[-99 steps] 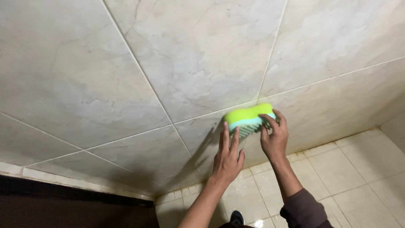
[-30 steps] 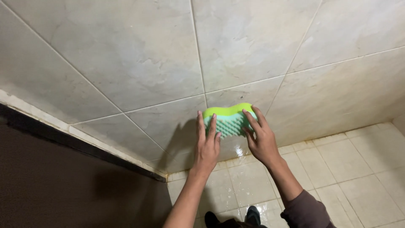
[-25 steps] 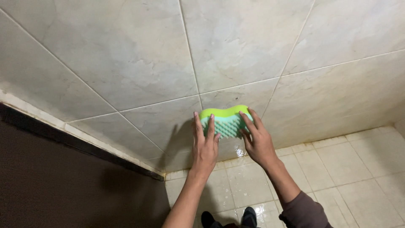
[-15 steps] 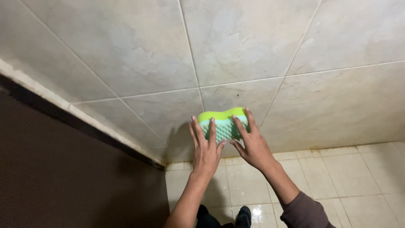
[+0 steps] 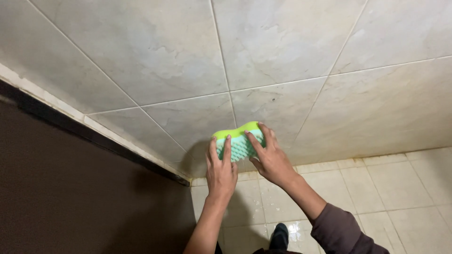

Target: The person scrubs the tiled bathroom wall with a blue brush, then sprays the wall with a handheld bidet sprayer. Afterward, the person scrubs the same wall area with a green and yellow sponge. The person handles a blue brush, a bidet sprayer, and a sponge during the task.

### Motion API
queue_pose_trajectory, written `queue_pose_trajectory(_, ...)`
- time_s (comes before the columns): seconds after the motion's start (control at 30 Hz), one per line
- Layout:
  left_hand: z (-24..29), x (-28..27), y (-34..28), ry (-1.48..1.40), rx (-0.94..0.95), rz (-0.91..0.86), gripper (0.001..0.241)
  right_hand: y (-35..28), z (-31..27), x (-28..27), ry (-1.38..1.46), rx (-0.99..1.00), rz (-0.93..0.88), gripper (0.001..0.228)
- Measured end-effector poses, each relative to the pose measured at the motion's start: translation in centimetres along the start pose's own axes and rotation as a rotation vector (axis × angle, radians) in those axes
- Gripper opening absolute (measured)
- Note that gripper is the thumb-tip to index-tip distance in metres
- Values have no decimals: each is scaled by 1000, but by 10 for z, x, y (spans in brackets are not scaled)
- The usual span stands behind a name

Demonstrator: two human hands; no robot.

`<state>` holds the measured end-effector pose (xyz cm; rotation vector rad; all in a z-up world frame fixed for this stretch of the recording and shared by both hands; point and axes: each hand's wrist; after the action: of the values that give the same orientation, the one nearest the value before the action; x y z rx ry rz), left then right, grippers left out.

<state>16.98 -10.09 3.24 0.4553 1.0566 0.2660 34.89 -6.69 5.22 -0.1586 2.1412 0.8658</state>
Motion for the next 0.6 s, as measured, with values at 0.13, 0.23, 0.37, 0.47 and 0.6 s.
queue_pose_trajectory(0.13,-24,-10,9,-50,9,-3,88,14,-13,22,-33,-9,60,81)
queue_pose_trajectory(0.23,-43,-16,20,-62,92,25,84,28,-21,38,-40,41,80,77)
queue_pose_trajectory(0.37,-72,-11,33,5,180,78,81,43,-24,59,-38,81,101,71)
queue_pose_trajectory(0.47,-81,-7,39,-54,197,52,80,47,-19,71,-54,91,115,69)
queue_pose_trajectory(0.6,-112,26,41,-126,268,97,76,48,15,110,-104,-19,219,67)
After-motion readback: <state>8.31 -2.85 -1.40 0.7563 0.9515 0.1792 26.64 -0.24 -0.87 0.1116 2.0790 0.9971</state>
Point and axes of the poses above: each hand's wrist, its own y-axis towards the middle knuckle, its own x-axis out of the palm, z = x × y, and after that the axes turned 1 degree about z, right-handed
